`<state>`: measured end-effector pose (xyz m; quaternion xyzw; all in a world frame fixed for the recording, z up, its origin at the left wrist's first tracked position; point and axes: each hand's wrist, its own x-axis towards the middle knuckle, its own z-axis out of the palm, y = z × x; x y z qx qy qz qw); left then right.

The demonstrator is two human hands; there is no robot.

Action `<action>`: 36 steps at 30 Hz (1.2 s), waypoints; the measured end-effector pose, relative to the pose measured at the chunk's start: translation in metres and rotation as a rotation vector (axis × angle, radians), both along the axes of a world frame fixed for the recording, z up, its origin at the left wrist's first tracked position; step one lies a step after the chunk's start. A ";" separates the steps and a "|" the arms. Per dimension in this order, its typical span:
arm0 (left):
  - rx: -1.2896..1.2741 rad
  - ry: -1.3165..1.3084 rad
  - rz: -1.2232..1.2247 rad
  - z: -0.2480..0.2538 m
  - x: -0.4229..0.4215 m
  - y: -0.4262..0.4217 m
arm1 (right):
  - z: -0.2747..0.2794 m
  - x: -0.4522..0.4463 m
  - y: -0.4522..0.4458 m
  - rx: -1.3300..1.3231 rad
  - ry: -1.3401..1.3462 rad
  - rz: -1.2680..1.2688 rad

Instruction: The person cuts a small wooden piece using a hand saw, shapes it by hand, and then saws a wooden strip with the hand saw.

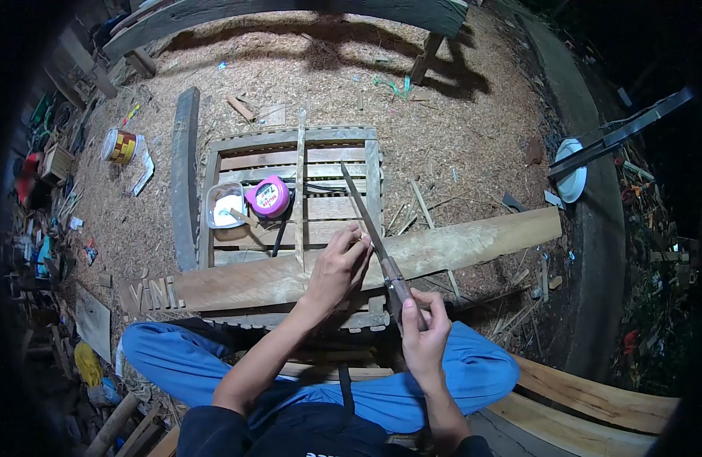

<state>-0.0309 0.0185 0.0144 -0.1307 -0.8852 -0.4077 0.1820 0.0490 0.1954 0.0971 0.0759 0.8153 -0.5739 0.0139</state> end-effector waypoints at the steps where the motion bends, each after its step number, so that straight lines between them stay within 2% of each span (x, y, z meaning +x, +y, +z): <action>1: 0.004 -0.001 0.000 -0.002 0.000 0.000 | -0.001 -0.003 -0.001 -0.037 -0.011 -0.018; 6: 0.013 0.019 -0.007 0.000 -0.001 0.002 | 0.007 -0.001 -0.008 0.000 0.067 -0.018; 8: 0.004 0.007 -0.016 -0.002 0.000 0.000 | 0.013 0.000 -0.006 0.079 -0.041 -0.001; 11: -0.006 -0.020 -0.035 -0.010 0.002 -0.001 | 0.014 -0.006 -0.015 0.035 0.052 -0.018; 12: -0.012 -0.025 -0.034 -0.010 0.000 -0.002 | 0.015 -0.003 -0.012 0.087 0.008 0.019; 15: 0.000 -0.020 -0.043 -0.006 -0.001 -0.002 | 0.018 0.004 -0.008 -0.033 -0.013 -0.017; 17: 0.027 0.012 -0.013 -0.004 -0.003 0.000 | 0.017 0.000 -0.007 0.005 -0.086 -0.018; 19: -0.022 -0.032 -0.052 -0.007 -0.002 -0.003 | 0.014 -0.006 -0.011 0.014 0.036 -0.021; 21: -0.017 -0.011 -0.050 -0.006 -0.003 -0.003 | 0.021 -0.002 -0.009 0.015 0.019 -0.012; 25: -0.017 -0.020 -0.075 -0.007 -0.001 -0.002 | 0.032 0.001 -0.006 0.026 -0.113 -0.024; 29: -0.008 -0.044 -0.047 -0.005 -0.003 -0.002 | 0.032 -0.002 -0.009 0.006 -0.017 -0.007; 32: -0.037 -0.008 -0.051 -0.003 -0.004 -0.002 | 0.032 0.008 -0.002 0.044 -0.114 -0.042; 36: 0.049 -0.078 -0.042 0.000 -0.002 0.000 | 0.036 -0.009 -0.010 0.138 -0.051 -0.003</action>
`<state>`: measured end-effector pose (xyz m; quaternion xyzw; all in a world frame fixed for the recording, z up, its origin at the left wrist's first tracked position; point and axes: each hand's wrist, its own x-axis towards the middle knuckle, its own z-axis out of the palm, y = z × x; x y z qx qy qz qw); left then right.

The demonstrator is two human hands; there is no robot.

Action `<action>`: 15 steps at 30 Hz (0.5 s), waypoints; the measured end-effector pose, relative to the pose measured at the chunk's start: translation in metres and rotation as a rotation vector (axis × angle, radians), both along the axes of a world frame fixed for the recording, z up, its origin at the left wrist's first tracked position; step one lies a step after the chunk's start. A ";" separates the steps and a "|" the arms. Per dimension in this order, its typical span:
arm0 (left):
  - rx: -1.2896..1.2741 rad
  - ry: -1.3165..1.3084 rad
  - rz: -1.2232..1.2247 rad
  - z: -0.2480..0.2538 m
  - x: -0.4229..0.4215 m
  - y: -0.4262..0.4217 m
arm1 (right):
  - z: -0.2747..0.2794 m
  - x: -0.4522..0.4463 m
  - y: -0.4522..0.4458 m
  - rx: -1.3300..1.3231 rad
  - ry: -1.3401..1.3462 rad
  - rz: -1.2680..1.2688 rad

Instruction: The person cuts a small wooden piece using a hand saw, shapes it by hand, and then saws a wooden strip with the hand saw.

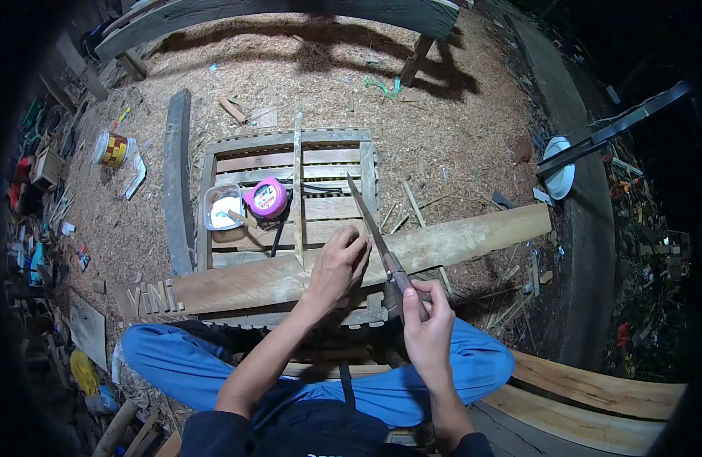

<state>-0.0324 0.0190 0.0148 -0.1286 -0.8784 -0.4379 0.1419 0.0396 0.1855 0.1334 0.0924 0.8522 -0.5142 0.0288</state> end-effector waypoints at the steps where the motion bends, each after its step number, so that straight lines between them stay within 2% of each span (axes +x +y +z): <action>1: 0.027 -0.009 0.010 0.000 -0.002 0.000 | 0.002 -0.001 0.000 -0.005 0.004 0.002; 3: 0.037 0.070 0.027 -0.001 -0.001 0.000 | 0.007 0.000 0.000 -0.097 -0.084 -0.033; 7: 0.038 -0.022 0.045 0.001 -0.001 0.001 | -0.002 0.006 0.005 -0.142 -0.042 -0.056; 10: -0.077 0.036 0.115 0.004 -0.004 0.004 | -0.008 0.010 0.008 -0.151 -0.036 -0.080; 12: -0.123 -0.065 0.113 0.005 -0.006 0.007 | -0.014 0.013 0.008 -0.178 -0.011 -0.099; 15: -0.056 -0.053 0.136 0.001 -0.007 0.007 | -0.020 0.016 0.009 -0.266 0.029 -0.144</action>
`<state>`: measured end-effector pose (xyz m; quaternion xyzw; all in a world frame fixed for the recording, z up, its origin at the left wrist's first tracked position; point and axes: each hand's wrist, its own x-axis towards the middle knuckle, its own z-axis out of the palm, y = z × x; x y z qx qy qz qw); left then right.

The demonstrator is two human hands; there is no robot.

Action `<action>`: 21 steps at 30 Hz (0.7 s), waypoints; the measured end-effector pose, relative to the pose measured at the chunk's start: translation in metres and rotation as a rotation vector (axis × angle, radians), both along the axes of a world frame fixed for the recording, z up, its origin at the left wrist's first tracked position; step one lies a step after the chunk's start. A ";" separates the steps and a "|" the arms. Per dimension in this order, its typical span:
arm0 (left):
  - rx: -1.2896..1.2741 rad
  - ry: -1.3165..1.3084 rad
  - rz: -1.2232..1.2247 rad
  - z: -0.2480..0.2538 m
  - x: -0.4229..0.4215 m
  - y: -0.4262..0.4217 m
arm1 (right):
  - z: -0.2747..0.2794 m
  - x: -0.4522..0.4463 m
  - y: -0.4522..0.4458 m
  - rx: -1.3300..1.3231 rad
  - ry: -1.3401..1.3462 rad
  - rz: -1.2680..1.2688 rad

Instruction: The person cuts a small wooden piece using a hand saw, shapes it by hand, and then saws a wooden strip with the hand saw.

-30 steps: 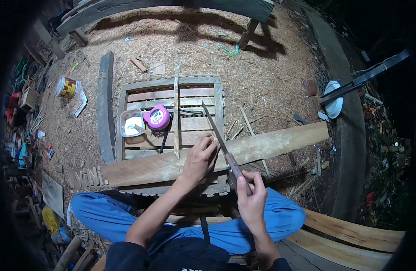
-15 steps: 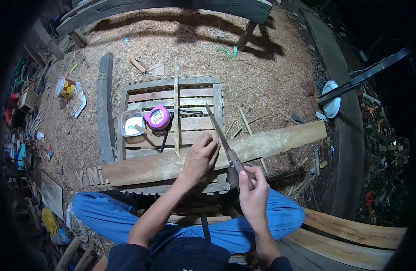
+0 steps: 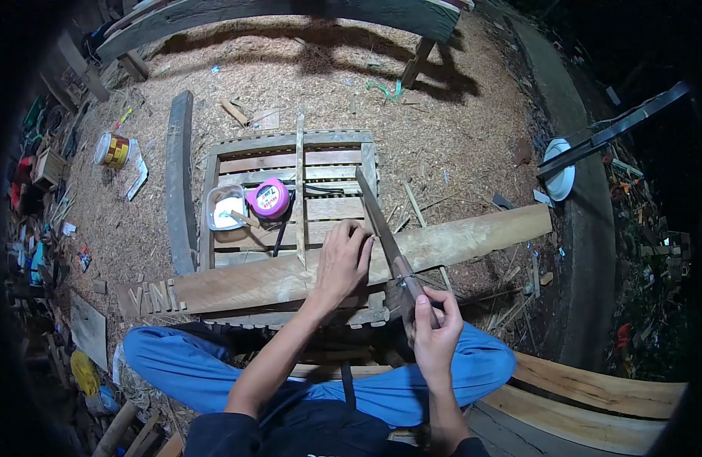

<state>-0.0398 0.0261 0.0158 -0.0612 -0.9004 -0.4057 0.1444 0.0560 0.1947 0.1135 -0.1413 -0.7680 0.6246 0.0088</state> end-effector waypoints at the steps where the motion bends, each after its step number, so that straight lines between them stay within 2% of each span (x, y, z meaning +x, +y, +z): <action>1: -0.002 0.002 0.000 -0.002 0.000 0.000 | 0.000 0.001 0.000 -0.062 0.011 -0.029; 4: 0.140 0.128 0.007 -0.003 -0.001 -0.002 | 0.001 0.002 -0.001 -0.095 0.041 -0.047; 6: 0.310 0.063 0.082 0.002 -0.001 -0.001 | 0.000 0.002 -0.002 -0.108 0.046 -0.043; 8: 0.300 0.084 0.116 0.010 -0.005 -0.002 | -0.001 0.002 -0.002 -0.122 0.047 -0.043; 11: 0.337 -0.086 0.071 0.018 -0.004 0.001 | -0.003 0.004 -0.005 -0.156 0.051 -0.047; 12: 0.332 -0.085 0.072 0.018 -0.001 0.000 | -0.004 0.004 -0.006 -0.157 0.060 -0.044; 14: 0.087 0.055 0.047 0.017 0.005 0.001 | -0.008 0.003 -0.006 -0.161 0.073 -0.047; 18: 0.038 0.061 0.170 0.017 0.012 0.002 | -0.017 0.008 -0.007 -0.158 0.051 -0.039; 21: -0.048 0.087 0.121 0.015 0.018 -0.009 | -0.024 0.008 -0.011 -0.160 0.056 -0.037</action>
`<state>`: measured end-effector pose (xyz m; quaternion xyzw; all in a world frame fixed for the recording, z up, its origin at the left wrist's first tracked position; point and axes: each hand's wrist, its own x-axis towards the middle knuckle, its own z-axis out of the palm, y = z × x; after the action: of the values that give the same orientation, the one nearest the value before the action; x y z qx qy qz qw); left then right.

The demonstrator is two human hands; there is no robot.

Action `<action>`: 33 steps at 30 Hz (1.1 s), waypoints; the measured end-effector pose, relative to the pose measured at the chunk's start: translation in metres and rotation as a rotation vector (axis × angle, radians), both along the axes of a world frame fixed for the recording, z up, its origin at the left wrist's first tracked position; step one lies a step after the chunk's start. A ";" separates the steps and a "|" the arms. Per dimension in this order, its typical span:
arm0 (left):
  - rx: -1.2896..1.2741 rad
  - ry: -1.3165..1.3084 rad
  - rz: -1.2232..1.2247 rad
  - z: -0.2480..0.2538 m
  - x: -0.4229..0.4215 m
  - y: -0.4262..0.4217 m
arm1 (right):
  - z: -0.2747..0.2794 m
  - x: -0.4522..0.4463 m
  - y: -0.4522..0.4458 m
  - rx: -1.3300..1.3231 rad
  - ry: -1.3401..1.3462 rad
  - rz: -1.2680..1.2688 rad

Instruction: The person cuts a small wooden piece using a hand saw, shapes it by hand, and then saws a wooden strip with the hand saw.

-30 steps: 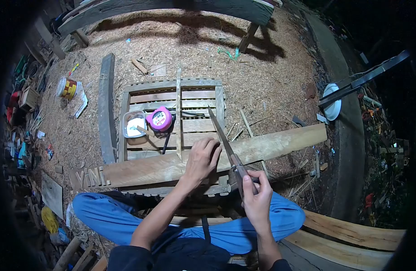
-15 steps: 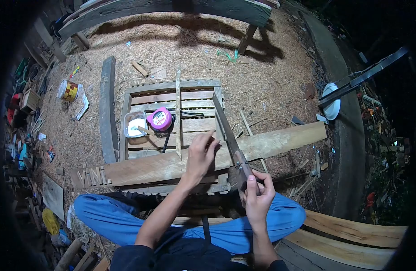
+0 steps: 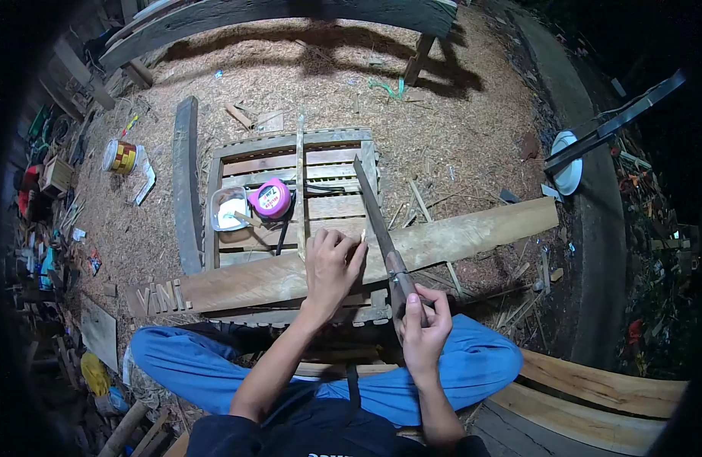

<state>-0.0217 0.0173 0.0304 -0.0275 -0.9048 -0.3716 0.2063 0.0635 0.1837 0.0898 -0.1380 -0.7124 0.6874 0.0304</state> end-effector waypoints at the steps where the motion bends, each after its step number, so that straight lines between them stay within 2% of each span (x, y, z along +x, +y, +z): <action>1: -0.047 0.034 -0.028 0.001 0.002 -0.001 | -0.002 0.001 -0.001 0.004 -0.001 -0.002; 9: -0.137 0.094 -0.079 -0.010 0.008 -0.002 | -0.008 0.001 -0.020 0.099 0.031 0.022; 11: -0.170 0.116 -0.095 -0.014 0.007 -0.002 | -0.011 0.001 -0.024 0.241 0.085 0.035; 15: -0.227 0.137 -0.169 -0.016 0.005 -0.007 | -0.009 0.004 -0.028 0.303 0.045 0.045; 25: -0.246 0.064 -0.309 -0.012 -0.001 -0.018 | -0.014 0.010 -0.037 0.437 0.154 0.081; 28: -0.350 0.065 -0.311 -0.010 0.001 -0.017 | -0.012 0.010 -0.041 0.497 0.171 0.076; 30: -0.501 -0.040 -0.331 -0.010 0.002 -0.018 | -0.017 0.008 -0.045 0.524 0.209 0.071; 33: -0.487 -0.090 -0.356 -0.007 0.003 -0.018 | -0.019 0.007 -0.045 0.514 0.232 0.067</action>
<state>-0.0190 -0.0003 0.0233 -0.2177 -0.9565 -0.1747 0.0850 0.0710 0.1391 0.0712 -0.0224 -0.8593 0.4959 0.1229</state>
